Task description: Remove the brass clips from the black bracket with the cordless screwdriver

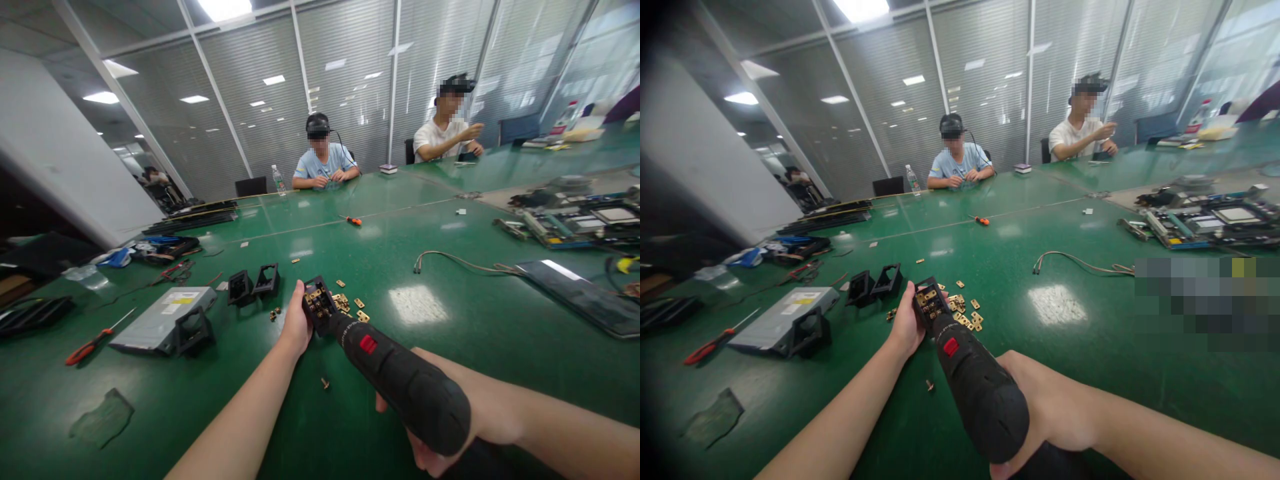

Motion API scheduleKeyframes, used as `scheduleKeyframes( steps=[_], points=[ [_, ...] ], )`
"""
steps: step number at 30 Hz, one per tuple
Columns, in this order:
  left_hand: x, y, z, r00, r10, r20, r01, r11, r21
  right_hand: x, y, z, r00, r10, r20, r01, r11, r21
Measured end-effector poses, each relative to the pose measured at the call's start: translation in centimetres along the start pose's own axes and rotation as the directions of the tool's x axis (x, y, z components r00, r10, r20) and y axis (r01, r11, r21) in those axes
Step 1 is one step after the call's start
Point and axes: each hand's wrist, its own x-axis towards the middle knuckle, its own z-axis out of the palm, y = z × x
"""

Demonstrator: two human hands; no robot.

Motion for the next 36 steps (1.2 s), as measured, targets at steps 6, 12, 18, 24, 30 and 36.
scheduleKeyframes(
  steps=[6, 12, 18, 24, 30, 36],
  points=[
    [0.0, 0.0, 0.0, 1.000, -0.001, 0.002, 0.001, 1.000, 0.009, 0.0, -0.4, -0.4, 1.000, -0.004, 0.031, 0.005, 0.999, -0.048],
    [0.0, 0.0, 0.1, 1.000, 0.001, 0.004, -0.001, 1.000, 0.010, 0.0, 0.6, -0.7, 1.000, -0.030, -0.008, 0.030, 0.999, 0.019],
    [-0.1, 0.0, 0.2, 1.000, 0.005, 0.003, -0.005, 1.000, 0.022, 0.1, 1.3, -1.0, 0.999, -0.023, 0.028, 0.022, 0.999, 0.033],
    [0.0, 0.0, 0.2, 1.000, 0.013, 0.002, -0.013, 0.999, 0.031, 0.0, 0.8, -0.8, 1.000, -0.026, 0.009, 0.025, 0.998, 0.062],
    [0.1, 0.0, 0.1, 1.000, 0.017, -0.003, -0.017, 0.998, 0.060, 0.0, 0.3, -0.6, 1.000, -0.007, 0.023, 0.005, 0.998, 0.067],
    [0.1, -0.1, -0.1, 1.000, 0.018, 0.015, -0.019, 0.999, 0.045, 0.2, 0.6, -0.7, 0.999, 0.020, 0.039, -0.023, 0.997, 0.078]
  ],
)
